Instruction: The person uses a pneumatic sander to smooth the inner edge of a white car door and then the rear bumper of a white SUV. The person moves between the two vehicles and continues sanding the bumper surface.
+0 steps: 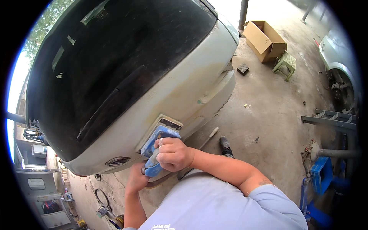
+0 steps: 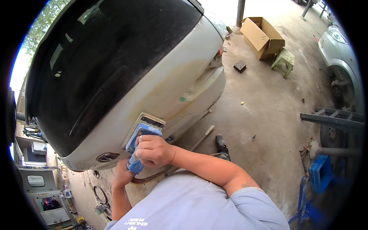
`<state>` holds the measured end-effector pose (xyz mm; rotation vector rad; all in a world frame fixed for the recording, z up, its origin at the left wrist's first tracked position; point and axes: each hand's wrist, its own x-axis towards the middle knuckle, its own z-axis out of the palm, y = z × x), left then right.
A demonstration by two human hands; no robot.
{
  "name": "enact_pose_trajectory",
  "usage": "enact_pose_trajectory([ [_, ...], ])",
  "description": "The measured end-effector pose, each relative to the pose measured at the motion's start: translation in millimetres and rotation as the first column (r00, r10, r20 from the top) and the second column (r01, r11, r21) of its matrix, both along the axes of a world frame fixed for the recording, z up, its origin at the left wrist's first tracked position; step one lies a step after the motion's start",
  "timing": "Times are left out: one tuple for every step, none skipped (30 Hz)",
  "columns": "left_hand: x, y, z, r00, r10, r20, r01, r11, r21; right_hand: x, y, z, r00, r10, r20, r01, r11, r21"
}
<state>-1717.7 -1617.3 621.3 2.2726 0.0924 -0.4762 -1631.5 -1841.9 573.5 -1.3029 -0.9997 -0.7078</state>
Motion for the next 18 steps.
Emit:
enact_pose_trajectory([
  [2,-5,7,0.998,0.015,-0.053,-0.014,1.000,0.018,1,-5,3,1.000,0.004,-0.013,-0.004,1.000,-0.018],
  [11,-12,10,0.999,-0.040,-0.030,0.041,0.999,0.014,4,-14,6,0.999,-0.046,-0.024,0.046,0.999,0.001],
  [25,-22,14,0.996,-0.088,-0.007,0.089,0.996,0.013,10,-25,11,0.995,-0.089,-0.036,0.090,0.996,0.023],
  [38,-32,18,0.991,-0.134,0.011,0.133,0.991,0.016,15,-35,13,0.990,-0.129,-0.054,0.132,0.990,0.045],
  [48,-45,25,0.989,-0.145,0.004,0.145,0.989,0.001,20,-44,13,0.985,-0.155,-0.080,0.161,0.985,0.067],
  [57,-60,33,0.987,-0.160,-0.003,0.160,0.987,-0.013,24,-54,13,0.977,-0.183,-0.109,0.193,0.977,0.088],
  [64,-72,40,0.986,-0.169,-0.008,0.169,0.985,-0.026,28,-60,15,0.975,-0.185,-0.127,0.199,0.974,0.108],
  [69,-78,43,0.986,-0.163,-0.045,0.160,0.985,-0.060,32,-66,17,0.972,-0.184,-0.145,0.203,0.971,0.128],
  [74,-85,48,0.984,-0.159,-0.079,0.152,0.984,-0.093,39,-74,22,0.975,-0.172,-0.143,0.190,0.975,0.116],
  [79,-89,51,0.981,-0.154,-0.115,0.139,0.982,-0.127,47,-81,27,0.978,-0.157,-0.139,0.173,0.978,0.113],
  [89,-92,58,0.979,-0.149,-0.141,0.124,0.978,-0.170,57,-83,35,0.969,-0.180,-0.171,0.200,0.974,0.107],
  [99,-97,68,0.974,-0.150,-0.170,0.113,0.971,-0.211,65,-87,45,0.956,-0.208,-0.206,0.232,0.968,0.100],
  [110,-104,84,0.970,-0.163,-0.183,0.119,0.966,-0.229,74,-85,55,0.941,-0.210,-0.267,0.255,0.956,0.145],
  [120,-106,92,0.967,-0.168,-0.190,0.124,0.966,-0.226,82,-83,63,0.921,-0.212,-0.326,0.283,0.941,0.188],
  [126,-105,99,0.962,-0.193,-0.191,0.144,0.959,-0.242,88,-82,67,0.919,-0.216,-0.330,0.284,0.943,0.172],
  [130,-104,103,0.957,-0.219,-0.192,0.166,0.951,-0.260,88,-85,65,0.924,-0.231,-0.304,0.283,0.949,0.139],
  [127,-101,100,0.955,-0.225,-0.195,0.178,0.956,-0.231,84,-87,60,0.929,-0.246,-0.278,0.284,0.953,0.105],
  [118,-95,95,0.956,-0.219,-0.194,0.181,0.964,-0.197,80,-85,56,0.937,-0.249,-0.247,0.275,0.958,0.078],
])
